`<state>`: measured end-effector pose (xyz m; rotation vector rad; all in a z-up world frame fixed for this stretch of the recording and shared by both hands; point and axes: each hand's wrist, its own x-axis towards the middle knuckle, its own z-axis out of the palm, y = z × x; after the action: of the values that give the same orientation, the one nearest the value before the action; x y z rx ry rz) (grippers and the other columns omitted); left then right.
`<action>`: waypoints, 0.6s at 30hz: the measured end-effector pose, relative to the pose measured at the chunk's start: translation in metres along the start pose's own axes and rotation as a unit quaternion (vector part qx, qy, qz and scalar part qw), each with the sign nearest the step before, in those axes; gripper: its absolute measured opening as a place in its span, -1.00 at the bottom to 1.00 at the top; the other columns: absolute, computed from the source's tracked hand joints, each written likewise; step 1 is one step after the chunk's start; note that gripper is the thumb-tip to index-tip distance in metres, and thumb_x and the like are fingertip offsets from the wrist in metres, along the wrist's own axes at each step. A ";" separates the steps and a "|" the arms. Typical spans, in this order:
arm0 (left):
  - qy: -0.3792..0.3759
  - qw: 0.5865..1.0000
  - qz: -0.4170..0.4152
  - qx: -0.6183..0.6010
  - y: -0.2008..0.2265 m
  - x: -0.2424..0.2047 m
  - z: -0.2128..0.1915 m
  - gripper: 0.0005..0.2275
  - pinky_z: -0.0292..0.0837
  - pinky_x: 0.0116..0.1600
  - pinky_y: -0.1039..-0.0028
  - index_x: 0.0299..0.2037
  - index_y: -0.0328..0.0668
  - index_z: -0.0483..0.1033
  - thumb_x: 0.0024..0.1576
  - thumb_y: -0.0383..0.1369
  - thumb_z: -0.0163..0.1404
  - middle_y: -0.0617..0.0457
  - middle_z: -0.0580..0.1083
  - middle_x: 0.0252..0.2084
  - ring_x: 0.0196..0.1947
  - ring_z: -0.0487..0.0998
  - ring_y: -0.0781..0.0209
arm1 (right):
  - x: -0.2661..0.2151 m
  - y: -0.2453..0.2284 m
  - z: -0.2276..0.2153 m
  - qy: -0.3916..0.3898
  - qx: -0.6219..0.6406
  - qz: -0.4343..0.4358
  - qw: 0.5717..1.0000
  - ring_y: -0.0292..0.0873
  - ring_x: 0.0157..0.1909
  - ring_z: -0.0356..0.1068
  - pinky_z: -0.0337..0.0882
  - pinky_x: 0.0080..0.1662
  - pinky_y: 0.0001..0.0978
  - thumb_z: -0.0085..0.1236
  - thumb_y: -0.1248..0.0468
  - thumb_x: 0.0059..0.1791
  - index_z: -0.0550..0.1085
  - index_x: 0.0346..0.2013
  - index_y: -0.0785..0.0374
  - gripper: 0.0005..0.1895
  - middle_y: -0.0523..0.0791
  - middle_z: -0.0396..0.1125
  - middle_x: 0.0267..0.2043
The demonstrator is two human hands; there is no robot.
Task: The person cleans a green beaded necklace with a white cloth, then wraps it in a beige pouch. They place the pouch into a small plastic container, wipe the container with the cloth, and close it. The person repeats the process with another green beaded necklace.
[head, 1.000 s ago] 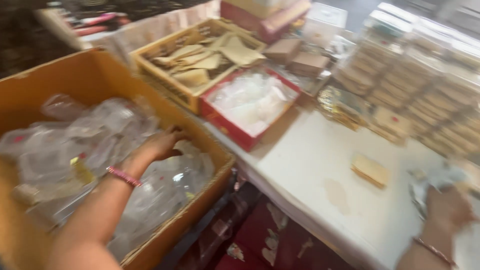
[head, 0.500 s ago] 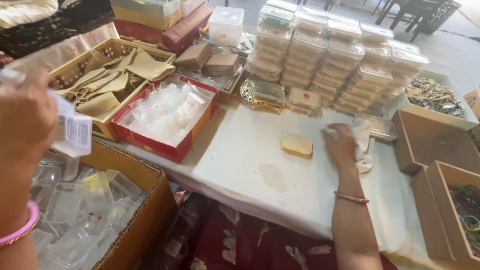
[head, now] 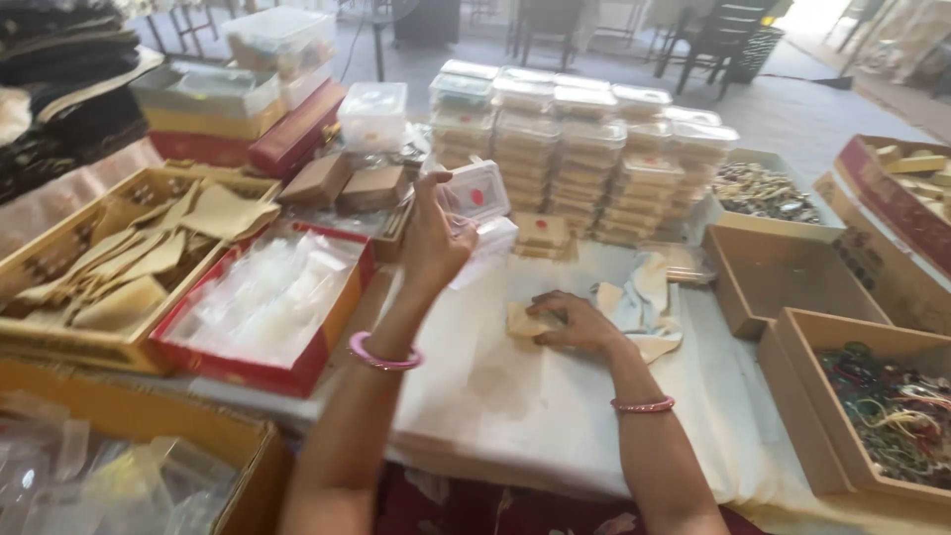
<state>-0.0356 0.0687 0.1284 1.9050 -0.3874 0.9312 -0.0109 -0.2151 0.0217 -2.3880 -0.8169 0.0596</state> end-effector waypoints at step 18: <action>0.070 0.748 -0.333 -0.570 -0.131 -0.063 0.143 -0.54 0.51 -0.08 0.37 0.37 -0.04 0.32 0.21 -0.44 -0.10 0.03 0.54 0.05 -0.02 0.56 0.23 | -0.019 0.104 0.002 0.339 -0.220 0.372 0.835 0.27 0.20 0.21 0.09 0.15 0.31 0.24 0.08 -0.16 0.58 0.12 -0.07 -0.48 0.11 0.31 0.16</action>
<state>0.0659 0.0047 -0.0371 0.6922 -0.0882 0.1868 0.0294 -0.2897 -0.0415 -2.7045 0.5056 -0.6945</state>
